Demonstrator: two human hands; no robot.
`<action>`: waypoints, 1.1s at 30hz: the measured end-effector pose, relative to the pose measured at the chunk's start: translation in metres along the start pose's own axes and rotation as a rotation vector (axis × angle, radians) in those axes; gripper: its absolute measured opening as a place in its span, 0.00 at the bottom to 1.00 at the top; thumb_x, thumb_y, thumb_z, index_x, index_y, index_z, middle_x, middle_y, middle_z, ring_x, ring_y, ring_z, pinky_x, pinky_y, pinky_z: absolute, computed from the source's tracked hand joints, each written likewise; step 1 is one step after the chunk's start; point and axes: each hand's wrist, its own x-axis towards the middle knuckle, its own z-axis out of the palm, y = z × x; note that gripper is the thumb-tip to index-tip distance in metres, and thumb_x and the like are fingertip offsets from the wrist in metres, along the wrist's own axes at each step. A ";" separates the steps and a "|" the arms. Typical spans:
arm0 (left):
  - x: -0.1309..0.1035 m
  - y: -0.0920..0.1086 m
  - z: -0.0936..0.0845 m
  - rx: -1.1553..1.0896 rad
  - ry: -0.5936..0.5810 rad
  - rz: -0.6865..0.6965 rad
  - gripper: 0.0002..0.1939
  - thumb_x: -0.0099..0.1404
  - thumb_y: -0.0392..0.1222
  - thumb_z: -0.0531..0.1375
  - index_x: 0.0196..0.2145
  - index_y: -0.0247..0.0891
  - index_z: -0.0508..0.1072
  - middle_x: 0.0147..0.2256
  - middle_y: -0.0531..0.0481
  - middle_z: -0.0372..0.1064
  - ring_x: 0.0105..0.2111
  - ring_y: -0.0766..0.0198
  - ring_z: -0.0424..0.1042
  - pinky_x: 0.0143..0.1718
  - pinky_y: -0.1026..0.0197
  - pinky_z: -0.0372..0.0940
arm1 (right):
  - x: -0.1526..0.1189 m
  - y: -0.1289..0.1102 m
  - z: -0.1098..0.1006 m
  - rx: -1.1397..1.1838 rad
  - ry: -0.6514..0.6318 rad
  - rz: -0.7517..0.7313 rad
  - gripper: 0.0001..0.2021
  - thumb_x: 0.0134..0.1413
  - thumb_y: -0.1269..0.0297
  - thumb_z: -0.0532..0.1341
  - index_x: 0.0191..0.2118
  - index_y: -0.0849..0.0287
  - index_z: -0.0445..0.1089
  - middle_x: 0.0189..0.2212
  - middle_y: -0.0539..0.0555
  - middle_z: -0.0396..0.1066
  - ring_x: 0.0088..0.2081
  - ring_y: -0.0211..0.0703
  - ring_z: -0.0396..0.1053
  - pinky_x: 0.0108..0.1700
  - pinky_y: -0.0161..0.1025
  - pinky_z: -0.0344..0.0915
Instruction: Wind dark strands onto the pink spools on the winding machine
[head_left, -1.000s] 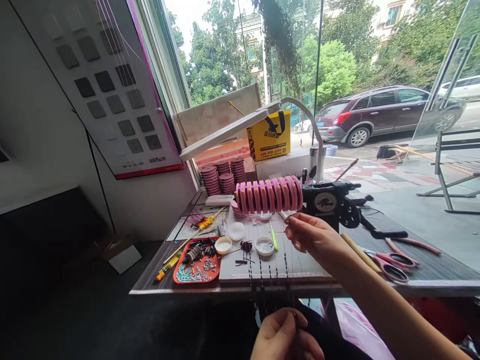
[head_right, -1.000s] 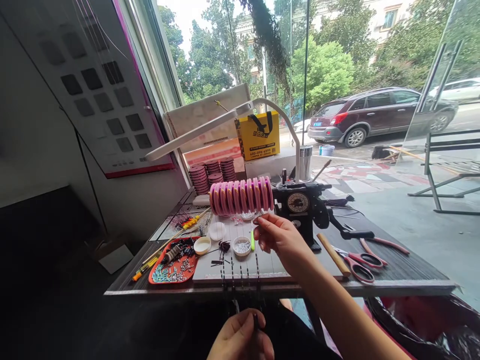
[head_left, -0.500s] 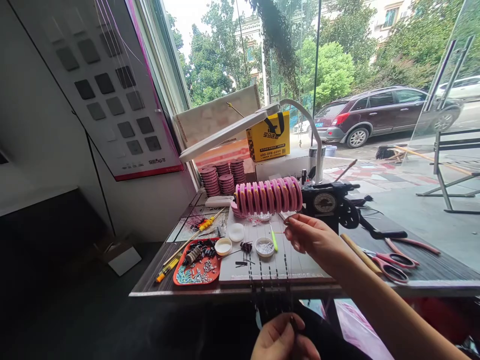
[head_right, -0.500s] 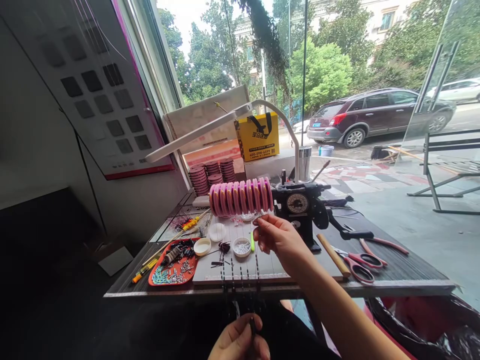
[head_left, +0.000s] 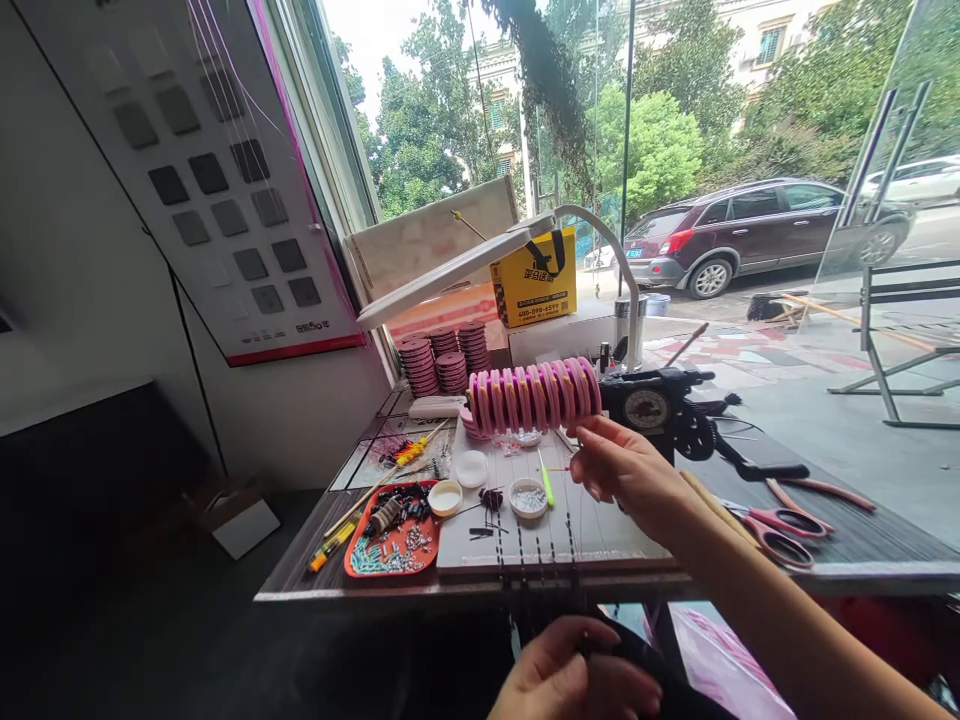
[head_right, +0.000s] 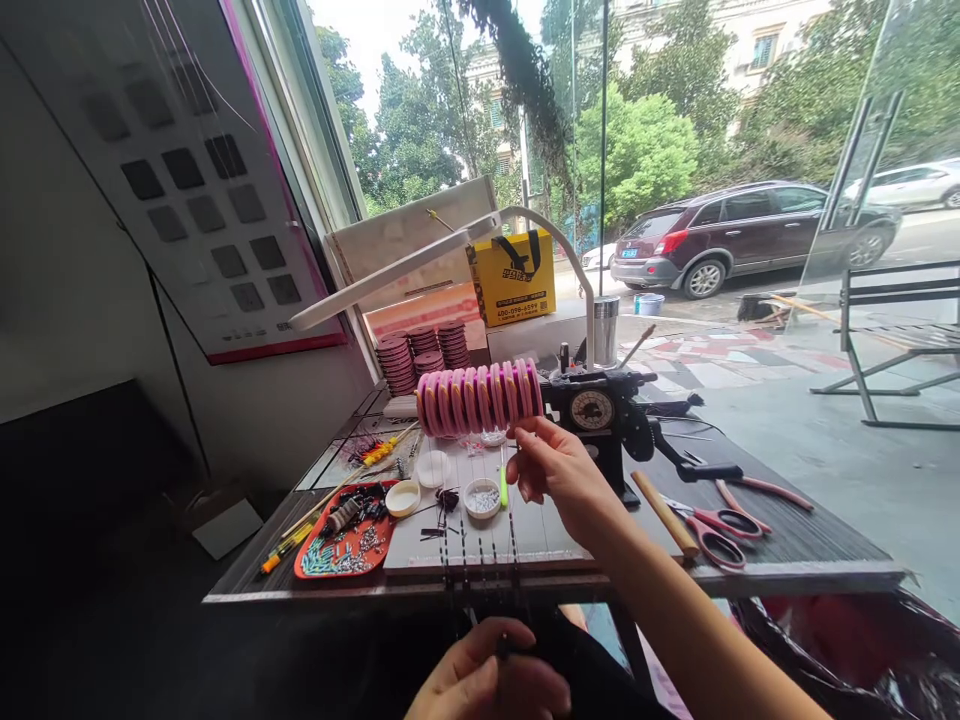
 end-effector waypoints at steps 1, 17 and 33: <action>0.009 0.010 0.006 0.106 -0.009 0.036 0.18 0.51 0.51 0.65 0.33 0.34 0.77 0.38 0.39 0.75 0.40 0.57 0.72 0.41 0.61 0.61 | 0.001 -0.002 -0.001 -0.035 0.011 -0.005 0.21 0.37 0.49 0.66 0.33 0.59 0.64 0.17 0.48 0.69 0.13 0.29 0.55 0.17 0.30 0.42; 0.092 0.062 0.066 0.139 0.331 0.327 0.12 0.52 0.45 0.61 0.29 0.33 0.68 0.18 0.54 0.66 0.15 0.74 0.61 0.17 0.72 0.55 | -0.002 -0.005 0.001 0.041 -0.047 0.069 0.18 0.29 0.54 0.70 0.22 0.60 0.65 0.12 0.43 0.57 0.13 0.29 0.51 0.14 0.30 0.47; 0.028 0.026 0.034 -0.111 0.298 -0.014 0.16 0.51 0.47 0.65 0.22 0.34 0.64 0.18 0.50 0.71 0.16 0.67 0.69 0.15 0.71 0.59 | -0.005 -0.006 0.006 -0.061 -0.025 0.019 0.21 0.30 0.50 0.69 0.21 0.62 0.64 0.15 0.42 0.55 0.17 0.27 0.48 0.19 0.31 0.42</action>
